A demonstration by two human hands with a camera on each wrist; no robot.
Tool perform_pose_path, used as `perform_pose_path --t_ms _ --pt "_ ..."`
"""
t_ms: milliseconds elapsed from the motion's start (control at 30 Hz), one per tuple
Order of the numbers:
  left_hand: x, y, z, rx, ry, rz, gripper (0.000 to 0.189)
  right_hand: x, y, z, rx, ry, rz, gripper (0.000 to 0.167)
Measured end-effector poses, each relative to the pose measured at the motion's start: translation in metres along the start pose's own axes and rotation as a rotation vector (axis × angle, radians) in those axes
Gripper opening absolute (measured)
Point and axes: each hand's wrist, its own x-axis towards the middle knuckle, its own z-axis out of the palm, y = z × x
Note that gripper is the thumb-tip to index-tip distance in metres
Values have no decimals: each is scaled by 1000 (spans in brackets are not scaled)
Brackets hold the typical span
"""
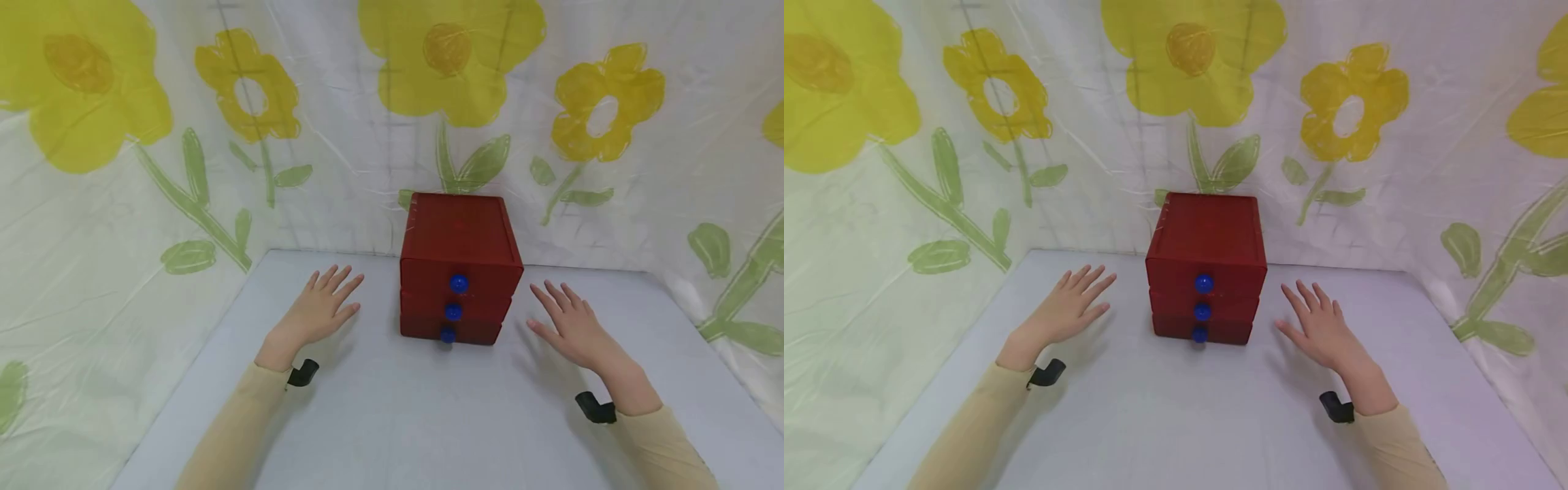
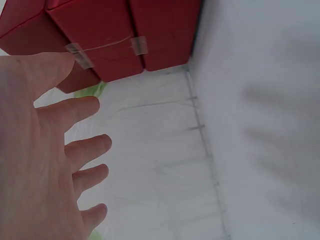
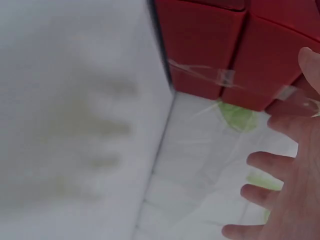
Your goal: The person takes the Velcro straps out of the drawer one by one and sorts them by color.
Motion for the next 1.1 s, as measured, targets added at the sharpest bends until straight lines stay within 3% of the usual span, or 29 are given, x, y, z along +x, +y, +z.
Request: perform_pose_path --t_ms 233,467,1100 --pt "5 -2 -13 4 -9 -14 58 2 -4 -15 -10 46 -45 70" --pt "12 -2 -27 21 24 -1 58 5 -5 -28 -6 106 -96 69" --pt "31 13 -58 7 86 93 57 4 -31 -65 -9 139 -72 73"
